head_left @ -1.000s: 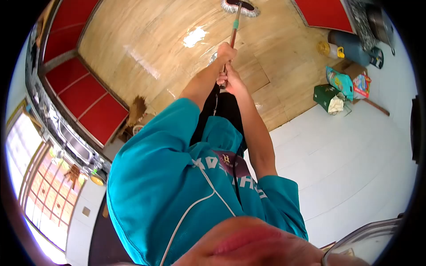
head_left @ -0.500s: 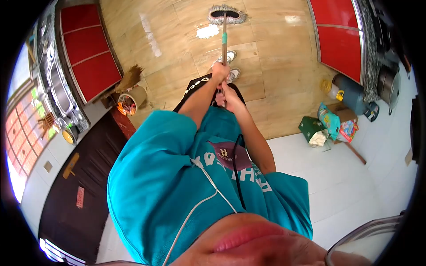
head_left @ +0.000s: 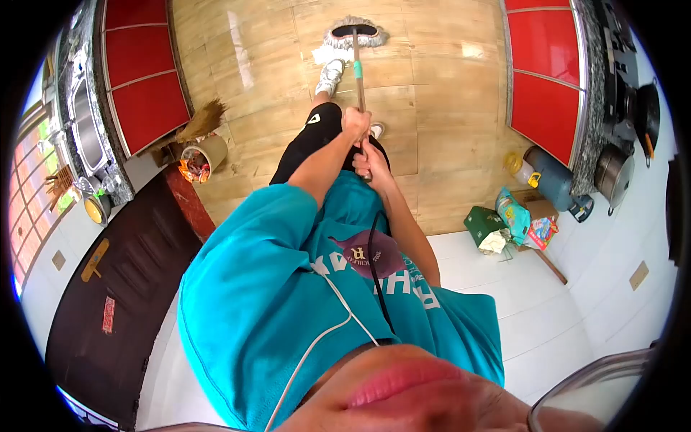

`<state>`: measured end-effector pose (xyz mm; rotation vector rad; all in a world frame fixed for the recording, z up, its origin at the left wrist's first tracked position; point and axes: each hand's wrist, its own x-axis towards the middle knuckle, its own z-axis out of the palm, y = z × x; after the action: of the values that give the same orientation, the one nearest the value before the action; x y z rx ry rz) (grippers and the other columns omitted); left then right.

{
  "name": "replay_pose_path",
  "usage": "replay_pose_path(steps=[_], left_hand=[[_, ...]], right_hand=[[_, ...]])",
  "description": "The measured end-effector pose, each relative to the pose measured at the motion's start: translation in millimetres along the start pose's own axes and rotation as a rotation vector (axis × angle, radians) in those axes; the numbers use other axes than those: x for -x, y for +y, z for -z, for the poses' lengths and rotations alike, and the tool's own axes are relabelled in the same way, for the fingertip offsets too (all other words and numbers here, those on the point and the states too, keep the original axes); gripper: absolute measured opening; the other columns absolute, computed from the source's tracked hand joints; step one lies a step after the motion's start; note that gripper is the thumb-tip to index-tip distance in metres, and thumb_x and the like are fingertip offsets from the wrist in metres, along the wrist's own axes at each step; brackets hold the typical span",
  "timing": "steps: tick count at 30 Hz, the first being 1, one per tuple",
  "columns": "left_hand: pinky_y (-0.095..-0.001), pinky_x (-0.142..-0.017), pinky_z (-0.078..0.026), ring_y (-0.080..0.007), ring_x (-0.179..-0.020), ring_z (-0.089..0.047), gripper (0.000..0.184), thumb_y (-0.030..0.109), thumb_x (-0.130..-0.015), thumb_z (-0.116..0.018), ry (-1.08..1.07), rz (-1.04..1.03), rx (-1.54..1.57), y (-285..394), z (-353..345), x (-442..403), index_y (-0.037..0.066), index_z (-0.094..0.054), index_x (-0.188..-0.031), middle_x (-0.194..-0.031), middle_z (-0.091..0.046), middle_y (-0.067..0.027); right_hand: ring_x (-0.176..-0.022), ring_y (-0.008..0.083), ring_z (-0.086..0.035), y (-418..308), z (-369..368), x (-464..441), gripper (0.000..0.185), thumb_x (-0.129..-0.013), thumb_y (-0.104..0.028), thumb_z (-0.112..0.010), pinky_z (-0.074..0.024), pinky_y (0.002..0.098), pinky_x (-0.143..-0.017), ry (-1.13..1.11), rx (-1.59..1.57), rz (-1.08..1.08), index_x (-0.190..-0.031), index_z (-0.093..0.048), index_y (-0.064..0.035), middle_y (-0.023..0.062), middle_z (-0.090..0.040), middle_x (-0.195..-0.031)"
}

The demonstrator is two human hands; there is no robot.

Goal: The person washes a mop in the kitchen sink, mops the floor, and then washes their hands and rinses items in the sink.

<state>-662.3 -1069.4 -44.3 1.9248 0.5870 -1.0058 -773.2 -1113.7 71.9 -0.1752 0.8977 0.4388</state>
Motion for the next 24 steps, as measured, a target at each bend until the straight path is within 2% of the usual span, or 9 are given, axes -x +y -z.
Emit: replay_pose_path(steps=[5, 9, 11, 12, 16, 19, 20, 23, 24], left_hand=[[-0.035, -0.045, -0.05, -0.0231, -0.047, -0.06, 0.022, 0.011, -0.071, -0.053, 0.002, -0.041, -0.07, 82.8, 62.1, -44.7, -0.007, -0.057, -0.06, -0.05, -0.057, -0.0145], [-0.0353, -0.053, -0.052, -0.0283, -0.052, -0.062, 0.021, 0.011, -0.068, -0.052, -0.04, -0.077, -0.152, 131.5, 90.0, -101.3, -0.009, -0.059, -0.066, -0.063, -0.061, -0.0224], [-0.0373, -0.054, -0.052, -0.0289, -0.053, -0.062, 0.02, 0.011, -0.067, -0.053, 0.22, -0.292, -0.264, 132.1, 95.4, -146.2, -0.008, -0.059, -0.065, -0.06, -0.06, -0.022], [-0.0374, -0.055, -0.052, -0.0287, -0.054, -0.063, 0.022, 0.013, -0.066, -0.054, 0.139, -0.218, -0.201, 136.9, 106.2, -162.5, -0.007, -0.059, -0.06, -0.052, -0.058, -0.0195], [-0.0352, -0.053, -0.051, -0.0278, -0.054, -0.063, 0.024, 0.016, -0.066, -0.055, 0.046, -0.091, -0.05, 172.9, 177.7, -163.6, -0.007, -0.06, -0.059, -0.054, -0.059, -0.0201], [-0.0355, -0.052, -0.051, -0.0256, -0.054, -0.063, 0.024, 0.015, -0.068, -0.054, 0.141, -0.135, -0.15, 162.0, 208.9, -176.8, -0.007, -0.06, -0.059, -0.054, -0.059, -0.0191], [-0.0346, -0.044, -0.048, -0.0232, -0.045, -0.059, 0.026, 0.019, -0.069, -0.056, 0.119, -0.139, -0.137, 153.8, 214.6, -180.6, -0.005, -0.062, -0.061, -0.051, -0.058, -0.0146], [-0.0343, -0.042, -0.047, -0.0236, -0.042, -0.057, 0.025, 0.018, -0.069, -0.055, 0.098, -0.078, -0.119, 121.1, 211.8, -192.1, -0.005, -0.062, -0.061, -0.05, -0.057, -0.014], [-0.0339, -0.05, -0.05, -0.0249, -0.056, -0.064, 0.025, 0.016, -0.07, -0.055, -0.038, 0.082, -0.199, 144.3, 221.8, -156.1, -0.008, -0.06, -0.063, -0.056, -0.06, -0.0183]], right_hand=[[-0.04, 0.0015, -0.027, -37.4, -81.4, -67.2, 0.031, -0.092, -0.043, -0.04, -0.0228, 0.0155, -0.035, -0.009, 0.018, -0.073, -0.089, -0.045, -0.0135, -0.0059, -0.031, -0.054], [-0.04, 0.0016, -0.025, -92.4, -150.4, -110.6, 0.038, -0.092, -0.05, -0.032, -0.0233, 0.0166, -0.036, 0.021, 0.25, -0.243, -0.077, -0.038, -0.0145, -0.0067, -0.025, -0.052], [-0.04, 0.0023, -0.025, -109.0, -177.8, -134.1, 0.041, -0.091, -0.052, -0.031, -0.0235, 0.0178, -0.037, 0.07, 0.437, -0.248, -0.079, -0.039, -0.0141, -0.0069, -0.023, -0.051], [-0.039, 0.003, -0.025, -110.4, -190.7, -145.3, 0.042, -0.091, -0.053, -0.03, -0.0239, 0.0186, -0.037, 0.118, 0.464, -0.242, -0.078, -0.039, -0.0134, -0.0069, -0.023, -0.051], [-0.039, 0.0033, -0.024, -95.4, -229.4, -192.2, 0.042, -0.092, -0.051, -0.031, -0.0235, 0.0182, -0.037, 0.017, 0.444, -0.283, -0.079, -0.041, -0.0122, -0.0069, -0.023, -0.052], [-0.039, 0.0036, -0.024, -71.7, -240.3, -215.2, 0.042, -0.091, -0.052, -0.033, -0.0234, 0.0179, -0.036, 0.039, 0.362, -0.307, -0.081, -0.039, -0.0116, -0.0063, -0.023, -0.052], [-0.039, 0.0036, -0.024, -66.2, -240.1, -214.7, 0.04, -0.09, -0.051, -0.036, -0.0222, 0.017, -0.035, 0.079, 0.331, -0.297, -0.082, -0.038, -0.0118, -0.0057, -0.023, -0.052], [-0.04, 0.0034, -0.024, -51.5, -236.1, -194.9, 0.037, -0.09, -0.049, -0.04, -0.0201, 0.0165, -0.034, 0.083, 0.338, -0.269, -0.081, -0.038, -0.0126, -0.0055, -0.023, -0.052], [-0.04, 0.0031, -0.025, -45.9, -226.0, -187.7, 0.035, -0.09, -0.047, -0.043, -0.0199, 0.0162, -0.032, 0.09, 0.304, -0.291, -0.081, -0.039, -0.0133, -0.0056, -0.024, -0.051]])
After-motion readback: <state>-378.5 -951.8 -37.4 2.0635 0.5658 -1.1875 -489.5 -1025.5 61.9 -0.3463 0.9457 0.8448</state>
